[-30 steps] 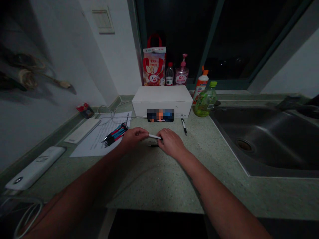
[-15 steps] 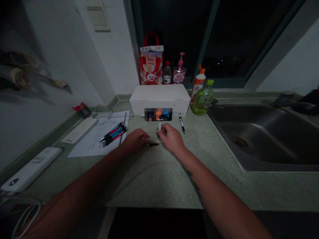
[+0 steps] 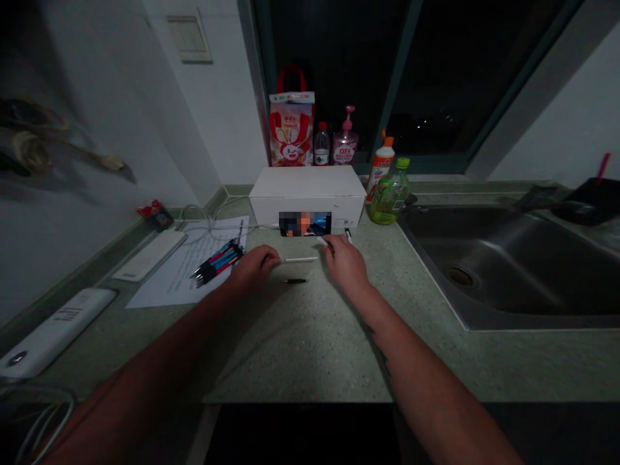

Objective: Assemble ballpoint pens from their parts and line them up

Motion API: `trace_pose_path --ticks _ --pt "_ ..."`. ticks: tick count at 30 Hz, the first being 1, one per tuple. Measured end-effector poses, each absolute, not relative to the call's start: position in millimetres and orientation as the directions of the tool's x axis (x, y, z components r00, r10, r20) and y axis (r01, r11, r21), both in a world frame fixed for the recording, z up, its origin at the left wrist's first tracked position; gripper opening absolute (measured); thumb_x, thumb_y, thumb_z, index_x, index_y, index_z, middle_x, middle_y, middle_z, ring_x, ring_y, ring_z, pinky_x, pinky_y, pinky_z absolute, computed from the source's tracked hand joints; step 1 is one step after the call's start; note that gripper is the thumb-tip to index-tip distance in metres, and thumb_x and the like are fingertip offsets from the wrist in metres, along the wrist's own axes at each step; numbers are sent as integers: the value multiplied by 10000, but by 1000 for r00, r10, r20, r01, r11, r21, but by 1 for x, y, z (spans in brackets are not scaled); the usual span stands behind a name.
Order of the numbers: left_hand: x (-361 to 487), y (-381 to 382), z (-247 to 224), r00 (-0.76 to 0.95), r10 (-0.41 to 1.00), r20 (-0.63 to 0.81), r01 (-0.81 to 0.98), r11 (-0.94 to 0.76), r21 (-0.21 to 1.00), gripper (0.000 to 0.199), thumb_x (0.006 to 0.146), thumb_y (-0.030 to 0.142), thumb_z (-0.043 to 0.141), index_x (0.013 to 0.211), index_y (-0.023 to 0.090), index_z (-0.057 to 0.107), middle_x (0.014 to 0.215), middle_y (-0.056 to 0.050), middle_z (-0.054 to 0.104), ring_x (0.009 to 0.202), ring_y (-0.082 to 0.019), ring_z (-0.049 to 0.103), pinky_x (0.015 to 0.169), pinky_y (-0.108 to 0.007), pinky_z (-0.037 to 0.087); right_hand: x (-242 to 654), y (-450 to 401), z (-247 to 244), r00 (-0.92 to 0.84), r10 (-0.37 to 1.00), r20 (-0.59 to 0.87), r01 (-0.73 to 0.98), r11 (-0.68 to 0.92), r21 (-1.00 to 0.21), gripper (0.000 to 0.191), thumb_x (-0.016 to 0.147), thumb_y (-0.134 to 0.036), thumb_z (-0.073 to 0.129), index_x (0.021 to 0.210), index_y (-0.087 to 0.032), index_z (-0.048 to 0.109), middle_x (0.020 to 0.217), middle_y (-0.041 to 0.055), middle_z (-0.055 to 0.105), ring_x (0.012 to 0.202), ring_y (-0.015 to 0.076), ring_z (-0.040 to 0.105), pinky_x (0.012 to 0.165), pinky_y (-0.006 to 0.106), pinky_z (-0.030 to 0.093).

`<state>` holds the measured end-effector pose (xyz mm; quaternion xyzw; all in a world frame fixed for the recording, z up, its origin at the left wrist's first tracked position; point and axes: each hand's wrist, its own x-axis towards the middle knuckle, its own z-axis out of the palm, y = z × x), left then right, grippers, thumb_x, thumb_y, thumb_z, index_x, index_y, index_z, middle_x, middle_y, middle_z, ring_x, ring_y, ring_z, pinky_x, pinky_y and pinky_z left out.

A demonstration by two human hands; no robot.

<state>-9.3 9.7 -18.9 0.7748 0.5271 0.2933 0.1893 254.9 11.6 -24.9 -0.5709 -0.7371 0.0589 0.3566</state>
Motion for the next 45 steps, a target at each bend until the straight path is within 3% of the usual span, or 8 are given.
trace_pose_path --ticks 8,20,27,30,32,36,41,45 --pt "-15 8 -8 185 915 357 735 -370 568 86 961 185 588 921 205 660 958 -79 705 935 -256 625 932 -405 511 255 8 -24 -162 866 472 842 371 -391 301 1027 -182 523 1203 -204 766 1179 138 738 1069 305 693 929 416 550" --pt "-14 9 -9 215 907 362 768 -386 512 100 982 159 593 922 212 652 971 -77 693 994 -261 610 937 -400 497 252 4 -21 -235 872 429 862 391 -321 306 1043 -178 531 1219 -209 779 1165 136 735 1078 305 679 924 413 539" --pt "-8 5 -14 325 872 366 776 -467 425 120 998 151 592 928 212 668 977 -73 691 1004 -255 612 924 -395 504 238 -6 -13 -384 860 335 842 475 -257 312 1046 -154 542 1225 -235 785 1152 117 740 1095 278 671 933 377 522" --pt "-3 3 -18 386 852 353 759 -511 403 119 1016 171 592 942 212 676 975 -69 704 1011 -255 627 934 -395 520 228 -11 -15 -449 853 265 815 513 -270 372 1067 -165 499 1338 -254 738 1195 103 741 1079 258 693 888 348 534" --pt "-1 2 -19 362 847 389 755 -511 411 65 1009 192 629 1033 207 688 1057 -83 724 1072 -269 636 982 -414 524 226 -12 -17 -449 852 270 803 517 -296 441 1071 -159 462 1437 -275 680 1225 98 739 1061 254 709 871 347 545" --pt "-3 1 -20 265 819 508 743 -509 434 341 950 231 750 1277 197 659 1324 -129 696 1263 -307 606 1108 -467 485 232 -5 -23 -308 860 406 795 468 -386 469 1041 -147 462 1462 -238 646 1296 124 734 1107 283 713 947 402 561" --pt "4 -2 -27 581 761 289 662 -648 376 163 891 219 810 1039 221 741 1157 -88 749 1169 -298 654 1057 -460 501 242 3 -29 -160 866 473 794 398 -460 395 1028 -171 490 1371 -205 684 1284 141 755 1124 298 716 978 428 559" --pt "10 -3 -26 541 804 247 691 -592 414 91 899 127 743 933 209 725 1099 -84 756 1123 -282 669 1034 -446 511 242 1 -27 -195 874 445 806 401 -435 358 1053 -198 491 1337 -215 709 1281 135 762 1104 296 726 964 419 565"
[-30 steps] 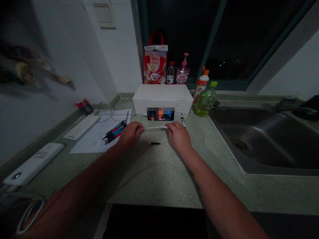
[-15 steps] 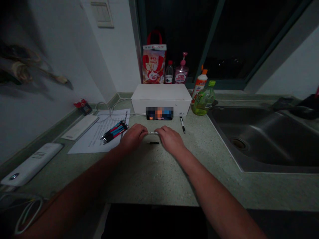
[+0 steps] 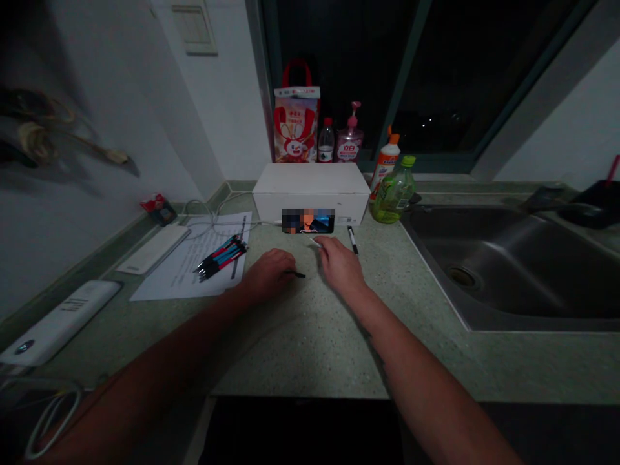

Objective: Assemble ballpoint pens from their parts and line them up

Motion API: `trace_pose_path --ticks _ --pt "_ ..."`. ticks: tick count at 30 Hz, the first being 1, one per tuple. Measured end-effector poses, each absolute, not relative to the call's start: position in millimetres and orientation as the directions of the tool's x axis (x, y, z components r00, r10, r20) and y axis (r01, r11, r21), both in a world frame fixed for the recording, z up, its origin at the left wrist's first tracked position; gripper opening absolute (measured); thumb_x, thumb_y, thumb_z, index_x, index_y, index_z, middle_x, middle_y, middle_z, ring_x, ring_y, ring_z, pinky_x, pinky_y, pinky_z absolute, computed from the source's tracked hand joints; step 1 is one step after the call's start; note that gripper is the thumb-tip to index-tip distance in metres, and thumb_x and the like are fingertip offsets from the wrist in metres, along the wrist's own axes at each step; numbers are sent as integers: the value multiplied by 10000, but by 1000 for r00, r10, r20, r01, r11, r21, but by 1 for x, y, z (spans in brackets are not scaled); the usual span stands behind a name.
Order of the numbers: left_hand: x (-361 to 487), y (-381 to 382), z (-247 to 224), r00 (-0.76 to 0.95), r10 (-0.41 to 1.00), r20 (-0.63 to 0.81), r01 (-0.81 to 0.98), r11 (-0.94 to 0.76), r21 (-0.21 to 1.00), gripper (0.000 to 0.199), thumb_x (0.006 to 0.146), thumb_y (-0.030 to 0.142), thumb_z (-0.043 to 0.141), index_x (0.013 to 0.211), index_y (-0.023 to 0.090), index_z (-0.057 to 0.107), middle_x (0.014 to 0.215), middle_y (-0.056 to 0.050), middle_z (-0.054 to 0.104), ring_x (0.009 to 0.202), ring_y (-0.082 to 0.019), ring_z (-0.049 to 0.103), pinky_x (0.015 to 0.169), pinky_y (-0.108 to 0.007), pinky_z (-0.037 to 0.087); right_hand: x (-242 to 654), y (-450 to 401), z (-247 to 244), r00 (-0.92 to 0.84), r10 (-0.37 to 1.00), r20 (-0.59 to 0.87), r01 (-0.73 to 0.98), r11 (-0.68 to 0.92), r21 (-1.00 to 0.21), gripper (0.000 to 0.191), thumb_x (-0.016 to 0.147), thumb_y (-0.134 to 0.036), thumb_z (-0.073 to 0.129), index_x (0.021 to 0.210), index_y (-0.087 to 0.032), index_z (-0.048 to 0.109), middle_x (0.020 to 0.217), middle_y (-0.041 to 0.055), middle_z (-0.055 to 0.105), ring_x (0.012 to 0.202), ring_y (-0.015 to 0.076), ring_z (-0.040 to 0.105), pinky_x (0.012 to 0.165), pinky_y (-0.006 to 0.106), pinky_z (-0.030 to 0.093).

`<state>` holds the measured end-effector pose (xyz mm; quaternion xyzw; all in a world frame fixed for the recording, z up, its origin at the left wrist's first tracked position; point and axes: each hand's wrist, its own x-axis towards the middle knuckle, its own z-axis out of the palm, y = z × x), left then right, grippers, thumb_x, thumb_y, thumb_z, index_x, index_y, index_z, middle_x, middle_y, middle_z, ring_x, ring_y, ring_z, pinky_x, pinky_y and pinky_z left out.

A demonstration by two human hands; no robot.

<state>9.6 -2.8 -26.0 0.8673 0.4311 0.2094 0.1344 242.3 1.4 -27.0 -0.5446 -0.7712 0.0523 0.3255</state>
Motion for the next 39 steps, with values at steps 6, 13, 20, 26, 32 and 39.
trace_pose_path --ticks 6,13,20,26,32,39 --pt "-3 1 -17 116 925 363 662 -344 666 130 998 194 623 1092 205 711 1099 -73 775 1027 -234 716 966 -387 564 241 -3 -19 -306 871 384 837 438 -327 408 1032 -108 495 1338 -242 730 1259 103 765 1091 267 730 913 370 570" --pt "-8 7 -27 185 837 516 642 -500 581 173 997 181 586 1081 204 736 1090 -85 790 1019 -237 725 970 -413 583 237 -9 -12 -356 872 337 856 448 -257 430 1042 -104 482 1354 -266 731 1267 85 764 1061 254 739 833 340 562" --pt "-11 8 -28 152 825 544 629 -505 591 175 1001 196 579 1082 200 734 1077 -88 780 991 -231 720 937 -403 585 239 -9 -10 -337 882 329 875 423 -236 446 1039 -91 484 1361 -278 730 1251 81 765 1049 254 741 803 334 547" --pt "-6 5 -28 278 839 468 635 -526 565 183 997 216 599 1065 218 769 1072 -68 789 1052 -242 705 1005 -412 552 234 -11 -8 -400 876 269 853 463 -241 450 1033 -79 486 1340 -283 745 1255 84 768 1042 252 745 799 334 540" --pt "3 1 -29 284 908 309 583 -419 696 181 986 294 618 962 217 780 932 -44 799 905 -227 714 900 -384 561 224 -13 -17 -416 862 289 777 502 -380 375 1037 -147 565 1376 -241 697 1232 103 791 1055 267 753 882 376 561" --pt "2 0 -26 276 933 229 502 -343 794 71 878 267 714 884 224 770 904 -30 796 886 -222 722 873 -371 564 224 -14 -18 -428 872 236 750 489 -446 195 1029 -175 618 1161 -230 751 1121 94 819 1018 265 770 878 371 558"
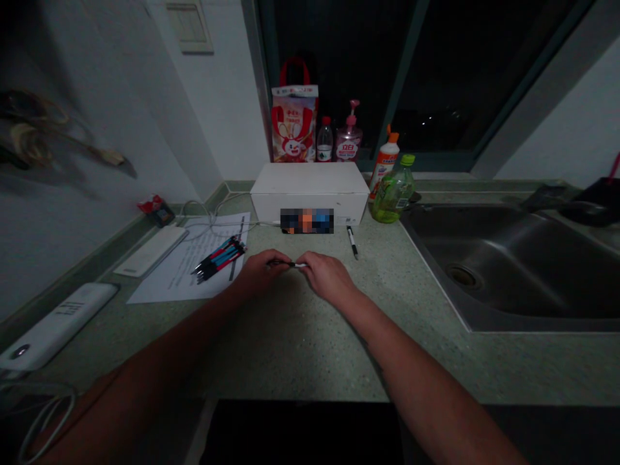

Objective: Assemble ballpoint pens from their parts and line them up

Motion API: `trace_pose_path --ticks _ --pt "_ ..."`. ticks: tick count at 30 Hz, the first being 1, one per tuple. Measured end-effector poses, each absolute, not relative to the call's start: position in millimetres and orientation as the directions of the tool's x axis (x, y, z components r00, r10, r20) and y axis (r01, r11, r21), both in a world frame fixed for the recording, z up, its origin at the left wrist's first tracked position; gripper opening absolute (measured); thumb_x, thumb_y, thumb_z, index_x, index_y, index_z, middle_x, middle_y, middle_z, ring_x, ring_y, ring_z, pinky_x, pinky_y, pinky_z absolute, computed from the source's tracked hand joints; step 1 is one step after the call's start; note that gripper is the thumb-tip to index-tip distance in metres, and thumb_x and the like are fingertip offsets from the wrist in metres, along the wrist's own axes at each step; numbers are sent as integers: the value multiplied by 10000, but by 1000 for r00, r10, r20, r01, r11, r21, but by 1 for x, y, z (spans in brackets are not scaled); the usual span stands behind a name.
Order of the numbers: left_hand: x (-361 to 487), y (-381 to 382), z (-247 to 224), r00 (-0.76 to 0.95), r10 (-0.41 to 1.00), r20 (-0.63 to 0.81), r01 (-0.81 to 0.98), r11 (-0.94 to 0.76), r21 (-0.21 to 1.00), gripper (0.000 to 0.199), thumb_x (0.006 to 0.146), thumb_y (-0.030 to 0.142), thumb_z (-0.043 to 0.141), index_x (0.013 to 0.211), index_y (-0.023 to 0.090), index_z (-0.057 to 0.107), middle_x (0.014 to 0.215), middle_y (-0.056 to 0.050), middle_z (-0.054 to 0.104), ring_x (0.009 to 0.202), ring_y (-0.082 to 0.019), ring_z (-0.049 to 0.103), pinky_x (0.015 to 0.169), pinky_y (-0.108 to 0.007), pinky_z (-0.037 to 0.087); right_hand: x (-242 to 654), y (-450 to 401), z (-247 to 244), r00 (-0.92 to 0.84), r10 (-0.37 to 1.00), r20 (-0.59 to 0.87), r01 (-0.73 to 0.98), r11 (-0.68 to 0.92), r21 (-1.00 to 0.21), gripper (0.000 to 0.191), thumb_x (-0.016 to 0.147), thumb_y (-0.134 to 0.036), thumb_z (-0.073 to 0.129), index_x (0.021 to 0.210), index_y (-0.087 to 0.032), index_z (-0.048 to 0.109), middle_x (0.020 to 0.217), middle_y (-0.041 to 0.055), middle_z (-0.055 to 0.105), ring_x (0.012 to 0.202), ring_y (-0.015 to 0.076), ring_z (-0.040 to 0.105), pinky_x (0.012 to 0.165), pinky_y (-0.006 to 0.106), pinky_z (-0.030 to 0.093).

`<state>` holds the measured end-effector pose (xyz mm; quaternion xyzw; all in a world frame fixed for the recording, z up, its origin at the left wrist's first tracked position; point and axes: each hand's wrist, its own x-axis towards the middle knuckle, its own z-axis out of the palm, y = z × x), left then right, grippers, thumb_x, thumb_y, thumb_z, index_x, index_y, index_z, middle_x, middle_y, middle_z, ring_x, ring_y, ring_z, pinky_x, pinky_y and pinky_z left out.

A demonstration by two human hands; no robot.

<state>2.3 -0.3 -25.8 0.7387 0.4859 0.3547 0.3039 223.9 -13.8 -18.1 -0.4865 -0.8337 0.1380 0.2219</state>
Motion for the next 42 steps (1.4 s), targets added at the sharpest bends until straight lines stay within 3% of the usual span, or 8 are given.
trace_pose_path --ticks 4,8,12,15,18,26,35,42 --pt "4 1 -29 220 939 264 423 -335 842 150 800 258 783 937 227 734 942 -32 803 939 -230 734 906 -381 571 224 -13 -20 -421 869 260 716 495 -493 189 1052 -210 601 1173 -219 746 1124 97 816 1049 268 765 905 378 553" --pt "5 1 -28 149 980 135 369 -181 912 201 903 412 698 926 212 698 791 -26 777 776 -212 731 781 -351 579 223 -12 -20 -397 871 290 712 492 -502 192 1060 -218 589 1174 -225 744 1134 100 810 1073 273 753 917 389 548" --pt "4 0 -25 130 975 179 352 -214 911 218 809 383 783 921 216 700 849 -29 794 828 -216 743 813 -348 586 222 -14 -17 -394 876 278 716 482 -505 213 1056 -205 582 1192 -232 744 1151 103 808 1081 270 749 927 387 546" --pt "3 1 -25 102 984 144 330 -170 929 231 850 428 750 934 220 697 775 -22 773 790 -217 739 773 -344 590 222 -15 -14 -376 885 275 718 466 -517 211 1054 -207 585 1188 -227 747 1152 104 809 1084 266 748 933 381 545" --pt "2 2 -26 83 983 166 327 -184 927 242 805 411 791 924 222 698 821 -27 783 812 -220 739 780 -348 592 223 -15 -12 -362 891 275 725 454 -518 208 1055 -215 589 1185 -227 751 1145 102 811 1078 266 751 928 380 548" --pt "1 4 -26 101 982 158 304 -181 935 265 849 451 755 921 212 669 799 -36 760 807 -219 744 787 -365 597 225 -13 -15 -371 877 306 717 480 -505 204 1058 -213 588 1181 -234 750 1151 100 811 1072 268 750 921 389 554" --pt "0 3 -26 115 980 165 310 -193 931 199 827 364 765 918 204 688 833 -32 783 822 -205 740 798 -349 593 225 -13 -14 -371 883 287 730 469 -498 193 1059 -215 599 1179 -217 750 1136 102 810 1058 265 753 894 368 546" --pt "1 4 -29 87 983 163 306 -182 935 270 828 443 772 932 204 702 838 -44 786 829 -225 760 814 -368 603 225 -14 -16 -393 874 285 725 485 -489 195 1062 -222 589 1174 -224 748 1139 99 807 1061 265 745 911 375 543"
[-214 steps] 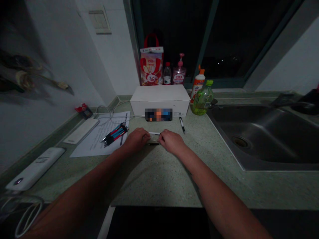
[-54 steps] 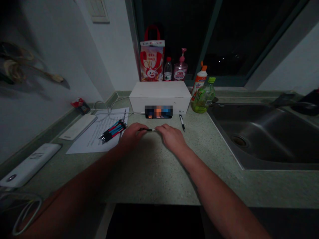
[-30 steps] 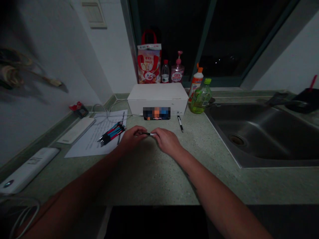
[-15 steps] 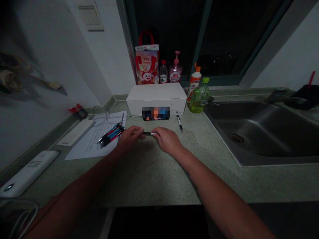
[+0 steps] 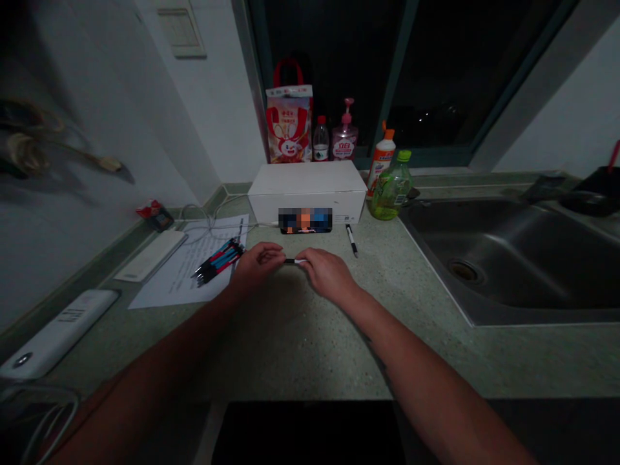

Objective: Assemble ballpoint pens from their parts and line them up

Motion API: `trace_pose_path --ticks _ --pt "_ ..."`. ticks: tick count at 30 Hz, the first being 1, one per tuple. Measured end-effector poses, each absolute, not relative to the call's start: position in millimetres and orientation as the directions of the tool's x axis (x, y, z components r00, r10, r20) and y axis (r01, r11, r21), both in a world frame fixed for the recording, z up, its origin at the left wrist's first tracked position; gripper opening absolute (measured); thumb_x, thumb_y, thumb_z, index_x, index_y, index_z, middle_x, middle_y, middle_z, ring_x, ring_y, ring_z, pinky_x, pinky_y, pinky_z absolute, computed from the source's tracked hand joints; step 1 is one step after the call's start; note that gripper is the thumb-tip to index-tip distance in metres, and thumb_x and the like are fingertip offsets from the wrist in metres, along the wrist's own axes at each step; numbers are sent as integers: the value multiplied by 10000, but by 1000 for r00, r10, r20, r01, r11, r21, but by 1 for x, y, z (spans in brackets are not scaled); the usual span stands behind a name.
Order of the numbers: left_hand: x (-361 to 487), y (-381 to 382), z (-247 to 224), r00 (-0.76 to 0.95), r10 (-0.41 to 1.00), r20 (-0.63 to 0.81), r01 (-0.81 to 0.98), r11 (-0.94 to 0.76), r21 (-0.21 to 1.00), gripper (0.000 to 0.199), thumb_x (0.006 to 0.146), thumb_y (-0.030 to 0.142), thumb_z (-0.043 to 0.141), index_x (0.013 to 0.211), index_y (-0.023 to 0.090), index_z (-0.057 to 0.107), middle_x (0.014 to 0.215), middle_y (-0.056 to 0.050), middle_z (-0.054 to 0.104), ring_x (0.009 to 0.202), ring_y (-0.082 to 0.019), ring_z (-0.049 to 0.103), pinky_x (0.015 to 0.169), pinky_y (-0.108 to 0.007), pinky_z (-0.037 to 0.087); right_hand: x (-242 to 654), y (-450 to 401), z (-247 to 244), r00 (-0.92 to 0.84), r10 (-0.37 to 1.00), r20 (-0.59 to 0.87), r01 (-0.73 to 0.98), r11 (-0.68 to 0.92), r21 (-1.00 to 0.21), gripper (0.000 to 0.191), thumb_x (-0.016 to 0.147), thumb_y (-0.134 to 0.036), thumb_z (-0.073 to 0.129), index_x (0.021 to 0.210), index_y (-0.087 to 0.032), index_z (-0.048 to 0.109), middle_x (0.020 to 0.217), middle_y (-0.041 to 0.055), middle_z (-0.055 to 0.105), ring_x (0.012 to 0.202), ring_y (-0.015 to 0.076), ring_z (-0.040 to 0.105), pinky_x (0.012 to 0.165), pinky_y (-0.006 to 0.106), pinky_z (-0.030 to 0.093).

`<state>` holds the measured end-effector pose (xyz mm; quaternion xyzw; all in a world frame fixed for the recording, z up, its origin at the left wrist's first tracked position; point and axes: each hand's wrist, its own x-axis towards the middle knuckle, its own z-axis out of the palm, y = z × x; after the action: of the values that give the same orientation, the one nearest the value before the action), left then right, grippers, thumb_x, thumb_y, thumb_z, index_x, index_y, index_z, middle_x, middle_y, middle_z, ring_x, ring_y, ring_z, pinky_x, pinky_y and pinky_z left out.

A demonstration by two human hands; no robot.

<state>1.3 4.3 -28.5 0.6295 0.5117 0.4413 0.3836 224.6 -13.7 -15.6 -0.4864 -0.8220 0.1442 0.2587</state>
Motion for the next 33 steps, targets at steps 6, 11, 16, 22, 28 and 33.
trace_pose_path --ticks 6,11,16,22,28,33 --pt "0 4 -27 97 989 115 315 -140 939 285 844 488 768 884 213 705 799 -43 808 802 -236 768 791 -373 609 225 -14 -15 -389 866 313 719 498 -484 202 1051 -202 594 1176 -220 751 1146 103 807 1088 267 746 928 377 549" --pt "0 1 -21 149 973 176 345 -218 913 193 852 411 744 837 222 711 773 -33 799 788 -226 749 827 -386 605 226 -14 -16 -369 876 311 674 483 -559 195 1033 -213 612 1146 -230 769 1114 93 821 1030 255 760 908 376 558" --pt "0 -1 -15 61 949 310 390 -309 867 136 874 358 718 861 223 715 879 -50 794 864 -213 726 877 -375 587 237 0 -19 -169 934 314 524 355 -774 194 921 -402 770 1004 -228 793 906 61 809 846 247 754 798 387 589" --pt "9 -8 -20 224 940 257 355 -324 877 127 846 317 748 842 220 666 850 -27 744 824 -191 689 845 -351 575 240 14 -15 -6 978 208 -40 207 -977 507 711 -574 912 1051 -239 744 768 -3 746 743 222 757 666 370 655" --pt "21 -23 -26 444 874 196 256 -334 907 196 869 374 751 822 212 652 828 -36 719 813 -199 669 804 -341 565 224 6 -19 -38 977 208 -109 203 -973 710 752 -542 881 1365 -271 647 773 -43 741 681 187 738 631 333 654" --pt "22 -25 -28 450 878 164 245 -298 922 205 849 381 760 827 210 648 820 -26 699 789 -191 661 762 -330 551 225 6 -21 -42 980 196 -79 192 -978 608 752 -510 881 1265 -247 689 735 -52 714 626 170 715 605 320 641"
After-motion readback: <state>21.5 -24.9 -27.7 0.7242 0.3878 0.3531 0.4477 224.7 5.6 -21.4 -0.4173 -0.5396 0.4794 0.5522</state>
